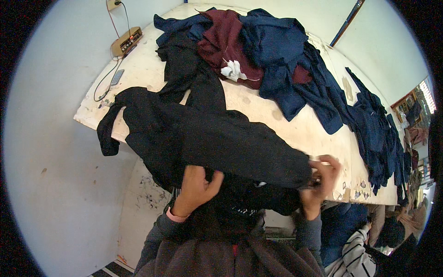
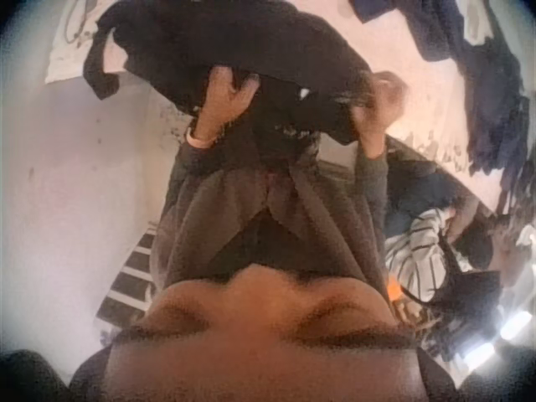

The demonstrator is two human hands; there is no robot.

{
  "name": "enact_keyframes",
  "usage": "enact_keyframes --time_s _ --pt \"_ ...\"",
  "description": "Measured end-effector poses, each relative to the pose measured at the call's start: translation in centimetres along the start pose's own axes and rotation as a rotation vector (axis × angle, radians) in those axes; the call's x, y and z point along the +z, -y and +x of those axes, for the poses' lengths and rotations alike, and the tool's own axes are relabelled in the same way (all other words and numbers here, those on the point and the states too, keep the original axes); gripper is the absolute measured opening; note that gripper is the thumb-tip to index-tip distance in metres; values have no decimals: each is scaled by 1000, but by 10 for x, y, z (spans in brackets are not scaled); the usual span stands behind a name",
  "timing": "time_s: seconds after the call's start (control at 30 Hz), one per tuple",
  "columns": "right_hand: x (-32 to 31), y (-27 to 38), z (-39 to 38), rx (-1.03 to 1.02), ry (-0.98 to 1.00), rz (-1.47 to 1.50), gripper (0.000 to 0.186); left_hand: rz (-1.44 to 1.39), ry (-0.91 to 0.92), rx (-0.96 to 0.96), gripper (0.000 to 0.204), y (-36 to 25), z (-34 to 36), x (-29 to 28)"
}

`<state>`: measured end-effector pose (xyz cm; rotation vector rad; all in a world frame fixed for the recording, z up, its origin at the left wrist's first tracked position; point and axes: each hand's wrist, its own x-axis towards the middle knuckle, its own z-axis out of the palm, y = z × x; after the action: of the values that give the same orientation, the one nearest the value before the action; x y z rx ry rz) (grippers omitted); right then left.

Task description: The person uses a small blade to cut seams and fabric on a black garment laid on a work table. They repeatedly lift, reposition, and trim sections of the garment while other garments remain on the table.

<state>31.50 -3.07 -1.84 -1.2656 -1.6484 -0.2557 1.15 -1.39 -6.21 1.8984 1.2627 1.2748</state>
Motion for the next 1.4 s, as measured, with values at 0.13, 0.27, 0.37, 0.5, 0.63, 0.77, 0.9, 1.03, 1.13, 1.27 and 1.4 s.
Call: enact_keyframes --time_s 0.13,0.27,0.37,0.5,0.63,0.77,0.9,1.03,1.13,1.27,1.4 --pt "-30 -6 14 99 -400 114 41 542 -52 185 34 27 -13 -12" --pt "-18 3 24 33 -557 213 26 632 43 -93 34 35 -27 -31" --pt "-5 4 3 34 -284 244 17 620 112 -403 34 31 -35 -62" --pt "3 24 -4 82 -82 321 12 453 266 -639 35 5 -8 -81" --pt "24 43 -1 19 -61 414 10 208 831 -293 40 -33 -4 -54" --pt "30 65 14 -74 -25 477 6 -448 1116 -246 55 -38 -20 -6" --pt "9 80 20 -236 178 429 14 -975 552 -436 43 -23 -34 31" --pt "10 82 11 -523 330 327 9 -1080 115 -648 26 -64 22 11" --pt "16 89 2 -581 359 221 10 -998 58 -490 18 -54 33 14" --pt "11 87 1 -462 381 260 19 -737 79 -374 19 -49 30 4" --pt "-5 96 19 -129 452 145 30 -705 108 -333 25 -50 28 2"
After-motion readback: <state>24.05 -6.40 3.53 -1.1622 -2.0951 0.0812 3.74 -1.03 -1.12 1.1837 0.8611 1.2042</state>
